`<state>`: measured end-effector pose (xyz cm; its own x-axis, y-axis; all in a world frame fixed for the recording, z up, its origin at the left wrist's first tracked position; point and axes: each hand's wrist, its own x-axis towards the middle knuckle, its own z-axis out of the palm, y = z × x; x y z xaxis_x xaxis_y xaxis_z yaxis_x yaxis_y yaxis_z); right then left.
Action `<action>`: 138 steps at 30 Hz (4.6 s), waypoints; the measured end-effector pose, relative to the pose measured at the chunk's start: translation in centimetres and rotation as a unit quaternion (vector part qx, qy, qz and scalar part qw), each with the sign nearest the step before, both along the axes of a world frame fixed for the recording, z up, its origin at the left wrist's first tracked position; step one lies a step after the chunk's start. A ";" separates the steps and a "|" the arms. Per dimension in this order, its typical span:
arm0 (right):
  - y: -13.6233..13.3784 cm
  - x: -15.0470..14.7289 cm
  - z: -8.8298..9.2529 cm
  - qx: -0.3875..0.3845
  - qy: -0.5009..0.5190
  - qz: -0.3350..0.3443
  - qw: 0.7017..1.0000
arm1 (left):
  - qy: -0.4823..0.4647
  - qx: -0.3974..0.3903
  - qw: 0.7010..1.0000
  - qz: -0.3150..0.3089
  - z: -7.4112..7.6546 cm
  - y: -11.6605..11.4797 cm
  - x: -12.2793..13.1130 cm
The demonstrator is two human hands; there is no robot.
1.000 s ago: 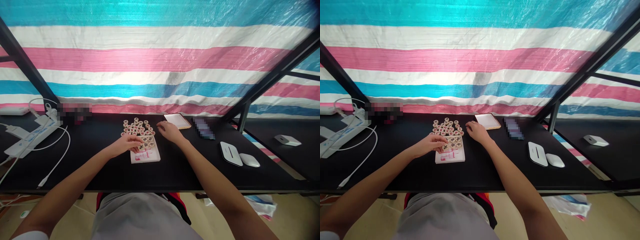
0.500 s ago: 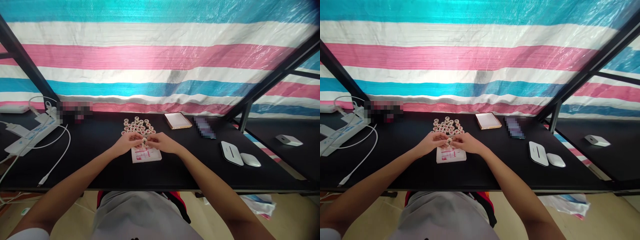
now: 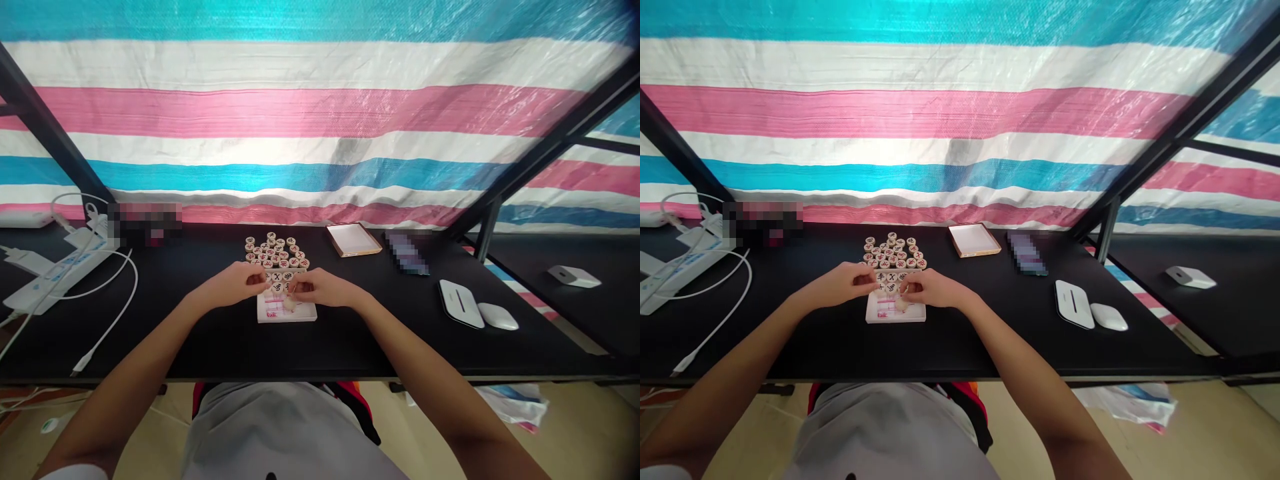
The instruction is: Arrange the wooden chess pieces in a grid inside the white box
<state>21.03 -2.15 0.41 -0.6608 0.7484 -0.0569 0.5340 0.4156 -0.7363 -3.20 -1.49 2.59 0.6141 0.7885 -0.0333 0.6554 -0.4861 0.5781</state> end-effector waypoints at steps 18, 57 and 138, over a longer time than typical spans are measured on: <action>0.0 -0.3 -0.9 0.136 -0.087 0.013 0.987 | 0.093 -0.192 0.976 -0.035 -0.4 0.2 -0.3; 4.5 3.2 -3.7 0.214 -0.111 -0.111 0.964 | 0.224 0.111 0.963 0.105 -3.2 3.8 -1.0; -1.7 -0.5 -0.8 -0.014 0.144 -0.062 0.988 | -0.007 0.171 0.980 -0.103 -3.7 -0.9 1.3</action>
<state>20.50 -3.88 -0.43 -0.5558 0.8255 0.0982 0.3471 0.3378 -0.8749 -1.89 -2.37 -1.09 0.7599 0.6114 0.2209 0.5159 -0.7740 0.3671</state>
